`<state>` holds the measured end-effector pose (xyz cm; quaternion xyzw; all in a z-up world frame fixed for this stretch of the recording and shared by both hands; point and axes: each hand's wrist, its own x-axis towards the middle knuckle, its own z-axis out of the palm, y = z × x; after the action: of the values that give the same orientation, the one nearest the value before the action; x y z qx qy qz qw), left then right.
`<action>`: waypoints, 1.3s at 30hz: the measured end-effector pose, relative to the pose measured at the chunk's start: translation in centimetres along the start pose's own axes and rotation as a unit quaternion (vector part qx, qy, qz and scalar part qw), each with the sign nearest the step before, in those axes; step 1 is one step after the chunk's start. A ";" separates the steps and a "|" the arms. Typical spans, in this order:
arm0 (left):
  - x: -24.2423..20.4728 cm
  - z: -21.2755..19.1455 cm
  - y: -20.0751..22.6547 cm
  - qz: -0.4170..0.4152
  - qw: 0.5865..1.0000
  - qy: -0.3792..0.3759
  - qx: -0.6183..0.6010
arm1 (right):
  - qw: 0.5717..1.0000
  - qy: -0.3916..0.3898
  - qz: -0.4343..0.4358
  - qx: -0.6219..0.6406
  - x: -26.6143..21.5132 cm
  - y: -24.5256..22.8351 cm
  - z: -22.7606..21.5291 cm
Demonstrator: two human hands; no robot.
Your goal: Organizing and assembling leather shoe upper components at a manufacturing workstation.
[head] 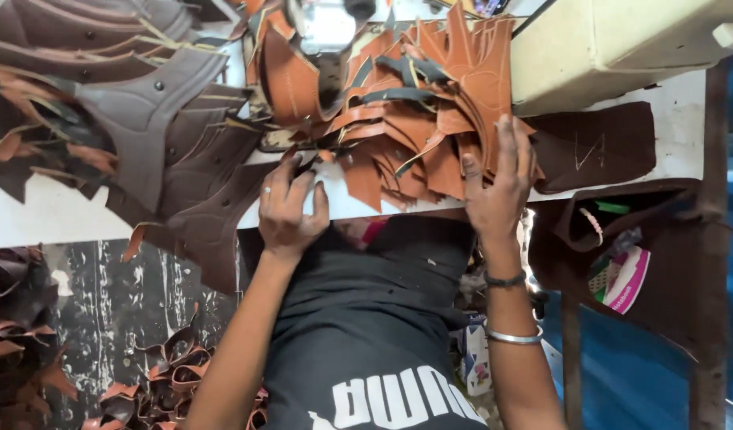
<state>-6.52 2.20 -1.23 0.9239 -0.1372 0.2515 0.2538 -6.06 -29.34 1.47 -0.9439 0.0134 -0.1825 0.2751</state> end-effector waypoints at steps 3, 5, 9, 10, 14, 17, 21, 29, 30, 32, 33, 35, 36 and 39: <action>-0.2 -0.8 0.2 -0.031 0.999 0.004 -0.031 | 0.999 -0.008 0.007 0.031 -0.8 0.8 0.2; -0.5 -1.1 0.1 -0.025 0.998 0.003 -0.057 | 0.999 -0.020 -0.003 0.049 -1.1 1.4 0.1; -0.8 -1.9 -0.2 -0.027 0.993 -0.004 -0.115 | 0.998 -0.022 -0.011 0.066 -3.0 1.4 -1.5; -1.1 -1.9 -0.3 -0.029 0.992 -0.004 -0.125 | 0.997 0.008 -0.004 0.082 -3.9 1.5 -1.6; -1.4 -4.1 0.7 -0.040 0.982 -0.004 -0.186 | 0.970 0.123 0.055 0.203 -10.0 3.3 -0.6; -4.1 -6.0 2.3 -0.010 0.979 0.014 -0.202 | 0.925 0.147 0.155 0.315 -13.7 5.1 0.4; -11.5 -4.2 2.1 -0.105 0.965 -0.043 -0.236 | 0.853 0.094 0.255 0.445 -14.5 6.5 0.3; -12.1 1.9 -0.2 -0.408 0.519 0.138 -0.738 | 0.596 -0.055 0.320 0.735 -6.0 8.4 0.8; -11.0 2.8 -0.3 -0.406 0.528 0.162 -0.729 | 0.588 -0.080 0.316 0.740 -5.8 9.9 2.1; -8.4 5.2 -0.8 -0.506 0.456 0.221 -0.698 | 0.630 -0.030 0.288 0.721 -4.9 13.4 4.5; -7.9 5.3 -0.9 -0.505 0.454 0.234 -0.695 | 0.629 -0.043 0.286 0.721 -5.3 16.1 5.7; -6.6 6.2 -0.8 -0.517 0.419 0.285 -0.690 | 0.546 -0.023 0.270 0.793 -5.6 22.2 8.2; -6.5 6.7 -0.7 -0.515 0.418 0.293 -0.688 | 0.545 -0.031 0.269 0.794 -5.6 16.9 5.8; -6.7 6.9 -0.5 -0.485 0.444 0.347 -0.669 | 0.557 0.017 0.354 0.751 -5.3 9.9 4.1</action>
<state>-9.17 -0.23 -10.19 0.2200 0.3069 0.2176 0.9000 -8.82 -34.95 -8.74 -0.3114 0.2092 -0.0305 0.9264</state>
